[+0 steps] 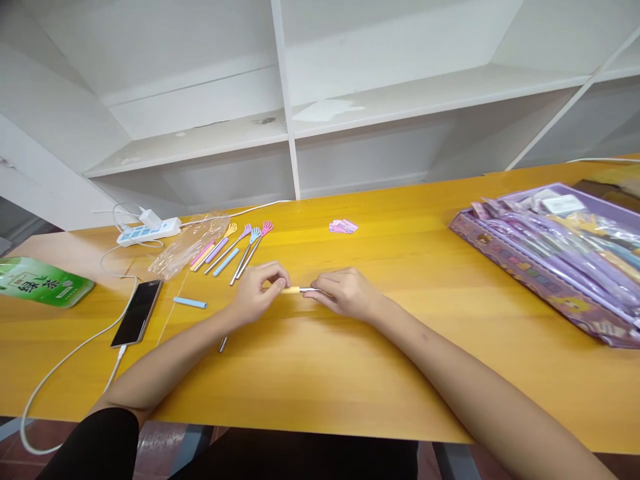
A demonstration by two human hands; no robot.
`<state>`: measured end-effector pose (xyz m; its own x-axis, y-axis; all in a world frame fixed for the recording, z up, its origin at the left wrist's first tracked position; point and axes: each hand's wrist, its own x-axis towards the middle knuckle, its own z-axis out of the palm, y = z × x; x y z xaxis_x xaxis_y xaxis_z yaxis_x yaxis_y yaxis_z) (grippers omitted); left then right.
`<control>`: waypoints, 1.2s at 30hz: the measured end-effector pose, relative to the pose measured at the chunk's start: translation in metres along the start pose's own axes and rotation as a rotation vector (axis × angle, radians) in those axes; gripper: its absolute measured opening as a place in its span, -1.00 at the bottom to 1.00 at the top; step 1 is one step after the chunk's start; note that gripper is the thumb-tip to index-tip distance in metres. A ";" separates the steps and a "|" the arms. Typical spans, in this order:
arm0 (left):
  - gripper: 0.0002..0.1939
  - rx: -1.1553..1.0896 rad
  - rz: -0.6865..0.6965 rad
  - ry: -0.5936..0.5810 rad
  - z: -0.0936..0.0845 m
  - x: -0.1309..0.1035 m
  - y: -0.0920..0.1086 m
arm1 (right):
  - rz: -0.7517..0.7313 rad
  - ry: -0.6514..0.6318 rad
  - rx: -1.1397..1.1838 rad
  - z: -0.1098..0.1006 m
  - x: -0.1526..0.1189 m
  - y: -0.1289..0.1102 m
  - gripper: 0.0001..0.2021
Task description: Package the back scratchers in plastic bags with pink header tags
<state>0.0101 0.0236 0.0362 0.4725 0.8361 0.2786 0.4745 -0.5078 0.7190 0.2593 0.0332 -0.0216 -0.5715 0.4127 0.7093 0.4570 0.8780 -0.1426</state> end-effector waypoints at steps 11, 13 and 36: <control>-0.66 0.660 0.208 -0.411 -0.007 0.007 -0.014 | 0.065 -0.170 -0.085 -0.005 0.004 0.006 -0.69; -0.71 0.781 0.199 -0.404 -0.007 0.007 -0.012 | 0.108 -0.206 -0.138 -0.003 0.004 0.006 -0.67; -0.82 1.098 0.114 -0.415 -0.093 -0.040 -0.022 | 0.248 -0.427 -0.500 -0.138 -0.054 0.039 -0.56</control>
<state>-0.0888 0.0205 0.0681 0.6630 0.7454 -0.0687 0.7026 -0.6513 -0.2866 0.4016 0.0113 0.0294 -0.5807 0.7356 0.3489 0.8085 0.5711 0.1417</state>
